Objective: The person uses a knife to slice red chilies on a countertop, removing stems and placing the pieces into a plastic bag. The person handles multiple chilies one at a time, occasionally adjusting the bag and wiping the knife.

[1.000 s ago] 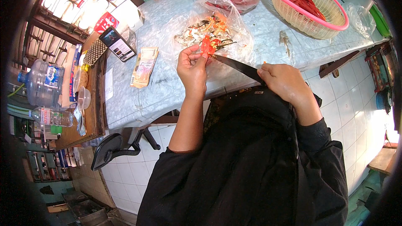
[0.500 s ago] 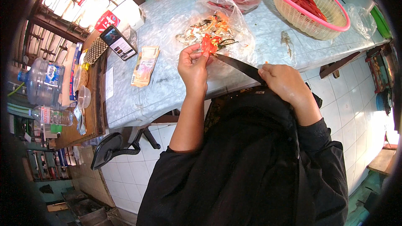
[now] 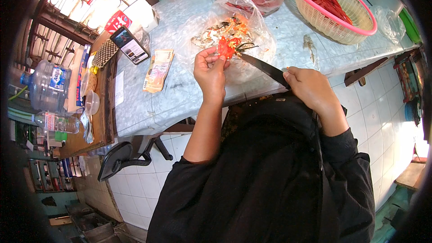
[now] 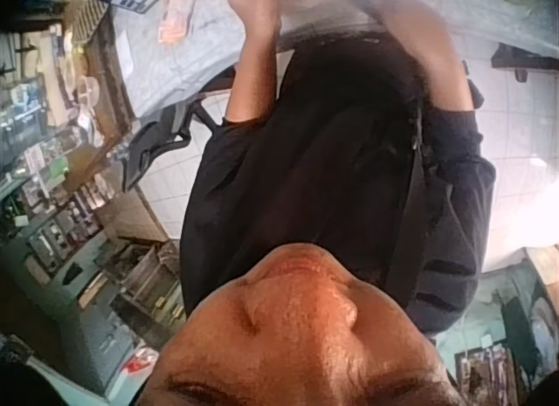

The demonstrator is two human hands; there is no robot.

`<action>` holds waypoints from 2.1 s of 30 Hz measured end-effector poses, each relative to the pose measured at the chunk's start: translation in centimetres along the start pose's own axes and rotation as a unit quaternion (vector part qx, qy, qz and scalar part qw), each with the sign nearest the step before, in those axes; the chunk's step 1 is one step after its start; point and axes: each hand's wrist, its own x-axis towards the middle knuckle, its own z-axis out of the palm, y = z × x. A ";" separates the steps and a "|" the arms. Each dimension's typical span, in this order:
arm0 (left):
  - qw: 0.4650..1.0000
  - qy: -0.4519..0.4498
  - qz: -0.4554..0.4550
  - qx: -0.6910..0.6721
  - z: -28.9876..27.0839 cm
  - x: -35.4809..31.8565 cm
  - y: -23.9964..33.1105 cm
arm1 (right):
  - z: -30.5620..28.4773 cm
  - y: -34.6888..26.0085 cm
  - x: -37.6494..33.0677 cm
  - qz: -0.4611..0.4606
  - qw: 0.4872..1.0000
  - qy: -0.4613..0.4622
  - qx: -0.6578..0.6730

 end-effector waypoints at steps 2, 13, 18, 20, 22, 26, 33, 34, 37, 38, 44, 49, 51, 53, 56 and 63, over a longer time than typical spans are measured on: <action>1.000 0.001 -0.004 0.008 0.0 0.0 0.1 | -0.2 -0.3 -0.3 -0.006 1.000 -0.003 -0.010; 1.000 -0.011 0.003 0.020 0.0 -0.1 0.2 | 1.0 0.3 0.5 -0.025 0.999 -0.024 -0.026; 0.999 -0.002 0.005 0.033 0.0 -0.2 0.3 | 0.5 0.6 0.3 -0.015 1.000 -0.001 0.003; 1.000 -0.006 0.000 0.017 0.0 -0.1 0.3 | 0.3 0.3 0.0 -0.025 1.000 -0.005 -0.003; 1.000 -0.008 -0.003 0.010 0.0 -0.1 0.3 | 0.3 0.1 0.0 -0.029 0.999 -0.013 -0.017; 1.000 -0.008 0.001 0.012 -0.1 0.0 0.2 | 0.9 0.6 0.4 -0.022 0.999 -0.012 -0.034; 1.000 -0.001 0.003 0.001 0.1 -0.1 0.4 | 0.4 0.2 0.0 -0.027 0.999 -0.029 -0.034; 1.000 -0.002 0.004 0.001 0.1 -0.1 0.4 | 0.4 0.3 0.0 -0.027 0.999 -0.029 -0.032; 1.000 -0.002 0.007 0.004 0.0 -0.2 0.2 | 0.5 0.6 0.2 -0.021 0.999 -0.025 -0.024; 1.000 -0.001 0.009 0.007 -0.1 -0.2 0.2 | 0.5 0.6 0.2 -0.016 0.999 -0.019 -0.020; 1.000 -0.012 0.027 -0.004 -0.3 0.2 -0.4 | 0.5 1.1 -0.1 -0.039 0.999 -0.016 -0.014; 0.999 -0.015 0.029 -0.014 -0.4 0.1 -0.1 | 0.3 0.6 0.2 -0.008 1.000 -0.022 -0.014; 0.999 -0.014 0.023 -0.019 -0.1 -0.1 0.0 | 0.0 0.8 0.0 -0.009 1.000 -0.027 -0.004; 0.999 -0.016 0.024 -0.016 -0.1 -0.2 0.2 | -0.3 0.5 -0.1 -0.012 0.999 -0.037 -0.004; 0.999 -0.016 0.022 -0.018 -0.2 -0.1 0.1 | -0.5 0.2 -0.2 -0.014 0.999 -0.051 -0.012; 0.999 -0.025 0.017 -0.022 -0.5 0.0 -0.1 | -0.3 0.7 0.1 -0.013 0.999 -0.047 -0.012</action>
